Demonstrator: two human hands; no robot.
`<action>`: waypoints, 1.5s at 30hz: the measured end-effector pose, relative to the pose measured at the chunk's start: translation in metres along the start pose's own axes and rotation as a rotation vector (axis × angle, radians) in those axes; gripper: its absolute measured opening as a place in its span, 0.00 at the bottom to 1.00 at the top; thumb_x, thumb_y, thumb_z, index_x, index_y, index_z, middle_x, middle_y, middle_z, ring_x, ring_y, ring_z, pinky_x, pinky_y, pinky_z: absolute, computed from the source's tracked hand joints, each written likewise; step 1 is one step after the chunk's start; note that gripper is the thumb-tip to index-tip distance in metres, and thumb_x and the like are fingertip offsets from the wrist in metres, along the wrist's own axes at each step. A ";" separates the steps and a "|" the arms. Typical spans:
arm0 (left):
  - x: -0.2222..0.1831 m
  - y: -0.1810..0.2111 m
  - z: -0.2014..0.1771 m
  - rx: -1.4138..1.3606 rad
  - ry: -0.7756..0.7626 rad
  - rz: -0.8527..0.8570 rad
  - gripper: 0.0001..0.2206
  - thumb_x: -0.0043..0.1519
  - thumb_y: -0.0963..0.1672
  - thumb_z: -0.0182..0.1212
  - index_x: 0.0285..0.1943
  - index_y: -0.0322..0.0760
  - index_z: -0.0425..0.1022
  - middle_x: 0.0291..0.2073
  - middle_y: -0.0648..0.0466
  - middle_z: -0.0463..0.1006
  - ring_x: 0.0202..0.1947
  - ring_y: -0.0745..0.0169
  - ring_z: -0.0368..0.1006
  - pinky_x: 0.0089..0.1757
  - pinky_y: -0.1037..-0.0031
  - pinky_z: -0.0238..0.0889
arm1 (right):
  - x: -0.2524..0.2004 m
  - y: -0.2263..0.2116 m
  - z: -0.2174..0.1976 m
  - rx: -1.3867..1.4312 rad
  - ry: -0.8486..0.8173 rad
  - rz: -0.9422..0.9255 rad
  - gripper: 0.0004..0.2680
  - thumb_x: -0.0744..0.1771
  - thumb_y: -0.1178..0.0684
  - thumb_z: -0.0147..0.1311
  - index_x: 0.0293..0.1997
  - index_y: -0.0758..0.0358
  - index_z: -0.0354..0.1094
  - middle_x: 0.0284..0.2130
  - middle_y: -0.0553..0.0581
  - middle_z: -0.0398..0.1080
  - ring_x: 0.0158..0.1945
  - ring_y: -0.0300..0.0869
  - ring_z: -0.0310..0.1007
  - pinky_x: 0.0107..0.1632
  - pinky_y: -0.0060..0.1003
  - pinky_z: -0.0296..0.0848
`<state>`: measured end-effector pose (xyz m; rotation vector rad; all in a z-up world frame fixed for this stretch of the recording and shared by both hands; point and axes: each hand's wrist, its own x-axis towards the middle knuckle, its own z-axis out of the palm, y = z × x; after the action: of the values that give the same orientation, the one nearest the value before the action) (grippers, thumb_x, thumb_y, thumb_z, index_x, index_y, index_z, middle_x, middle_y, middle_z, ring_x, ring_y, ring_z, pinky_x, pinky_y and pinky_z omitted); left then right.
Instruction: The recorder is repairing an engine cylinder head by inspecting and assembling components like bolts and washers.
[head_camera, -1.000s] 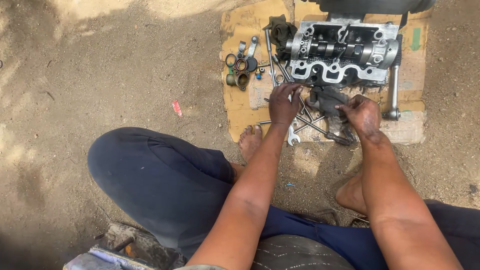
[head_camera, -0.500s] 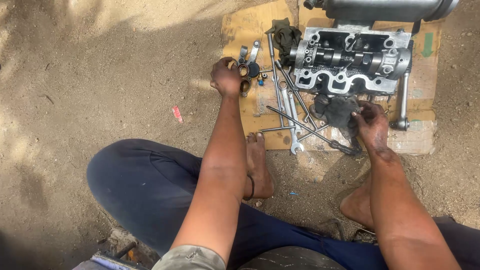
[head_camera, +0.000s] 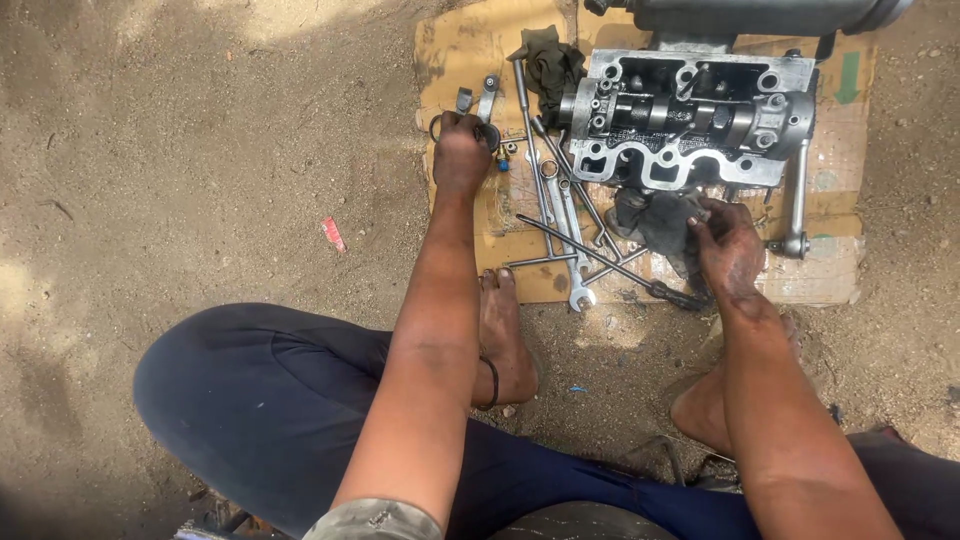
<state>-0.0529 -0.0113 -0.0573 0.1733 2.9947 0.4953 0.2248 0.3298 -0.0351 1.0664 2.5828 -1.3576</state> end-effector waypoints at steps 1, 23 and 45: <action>0.002 -0.009 0.004 -0.077 0.027 0.001 0.14 0.58 0.45 0.66 0.53 0.46 0.81 0.56 0.49 0.72 0.52 0.46 0.76 0.53 0.58 0.72 | 0.000 0.002 0.001 -0.007 0.000 0.008 0.12 0.67 0.54 0.65 0.57 0.54 0.74 0.42 0.53 0.77 0.42 0.40 0.77 0.46 0.37 0.78; 0.053 -0.008 0.018 -0.990 0.040 -0.298 0.09 0.54 0.34 0.72 0.42 0.28 0.81 0.31 0.50 0.85 0.30 0.68 0.80 0.34 0.77 0.75 | -0.003 -0.006 -0.003 -0.055 -0.012 -0.028 0.10 0.68 0.52 0.63 0.55 0.52 0.75 0.41 0.51 0.78 0.40 0.37 0.78 0.45 0.36 0.77; -0.008 0.036 -0.031 -0.020 0.014 -0.080 0.12 0.52 0.49 0.76 0.37 0.43 0.80 0.38 0.53 0.81 0.40 0.54 0.79 0.47 0.56 0.69 | -0.005 -0.012 -0.007 -0.045 -0.064 0.101 0.11 0.68 0.50 0.62 0.57 0.50 0.74 0.39 0.49 0.78 0.39 0.37 0.77 0.45 0.37 0.77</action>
<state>-0.0453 0.0117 -0.0162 0.0482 2.9952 0.5194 0.2232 0.3276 -0.0203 1.1112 2.4657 -1.2834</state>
